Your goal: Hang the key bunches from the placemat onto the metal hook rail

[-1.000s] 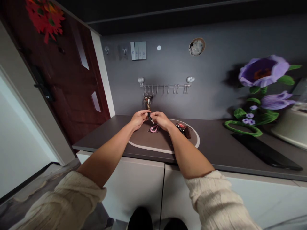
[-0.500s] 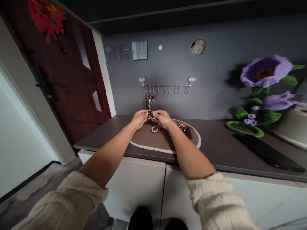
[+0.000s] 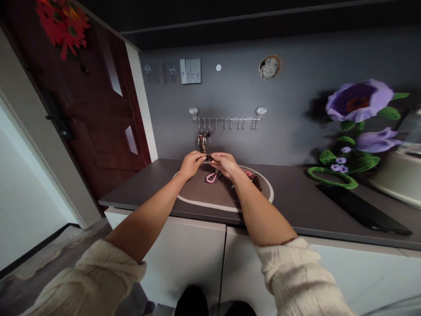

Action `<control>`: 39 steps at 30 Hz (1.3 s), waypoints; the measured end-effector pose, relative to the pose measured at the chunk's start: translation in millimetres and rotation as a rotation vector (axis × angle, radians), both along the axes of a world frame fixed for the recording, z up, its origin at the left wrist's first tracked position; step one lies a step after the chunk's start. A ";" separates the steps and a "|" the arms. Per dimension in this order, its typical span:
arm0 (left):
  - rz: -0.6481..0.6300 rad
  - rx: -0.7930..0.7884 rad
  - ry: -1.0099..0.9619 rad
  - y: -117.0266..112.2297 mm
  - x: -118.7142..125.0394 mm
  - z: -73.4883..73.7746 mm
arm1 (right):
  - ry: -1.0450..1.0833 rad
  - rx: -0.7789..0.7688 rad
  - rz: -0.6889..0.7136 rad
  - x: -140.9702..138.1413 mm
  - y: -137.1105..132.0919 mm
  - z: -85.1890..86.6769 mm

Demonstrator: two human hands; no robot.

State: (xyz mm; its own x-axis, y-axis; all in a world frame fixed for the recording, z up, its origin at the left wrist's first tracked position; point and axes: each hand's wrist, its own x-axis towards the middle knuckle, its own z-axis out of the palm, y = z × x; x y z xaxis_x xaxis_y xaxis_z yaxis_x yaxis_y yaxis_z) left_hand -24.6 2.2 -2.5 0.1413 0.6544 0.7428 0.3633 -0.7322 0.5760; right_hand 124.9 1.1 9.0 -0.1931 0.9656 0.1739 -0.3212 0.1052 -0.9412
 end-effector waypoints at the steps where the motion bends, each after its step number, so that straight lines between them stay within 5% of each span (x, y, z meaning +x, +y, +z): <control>1: -0.006 0.010 0.004 -0.6 0.1 0.1 | -0.008 0.007 -0.004 0.2 0.7 -0.5; 9: 0.068 -0.098 -0.147 -1.0 1.5 2.7 | -0.107 0.064 -0.073 1.5 1.5 -2.0; 16: -0.032 -0.270 -0.328 1.9 2.5 3.4 | -0.278 0.421 -0.167 -5.1 -5.2 2.0; 33: -0.194 -0.352 -0.402 0.8 5.1 -0.1 | -0.540 0.608 -0.296 -3.6 0.5 2.1; 39: -0.156 -0.192 -0.336 -0.9 4.2 2.8 | -0.619 0.595 -0.275 -2.2 8.8 -3.3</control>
State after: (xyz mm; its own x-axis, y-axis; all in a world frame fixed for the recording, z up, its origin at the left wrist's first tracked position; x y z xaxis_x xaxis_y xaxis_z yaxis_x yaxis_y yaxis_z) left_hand -20.5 1.3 0.3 0.0201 0.7758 0.6307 0.0252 -0.6310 0.7754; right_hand 122.7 9.9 5.8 -0.1934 0.7753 0.6012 0.3333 0.6283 -0.7030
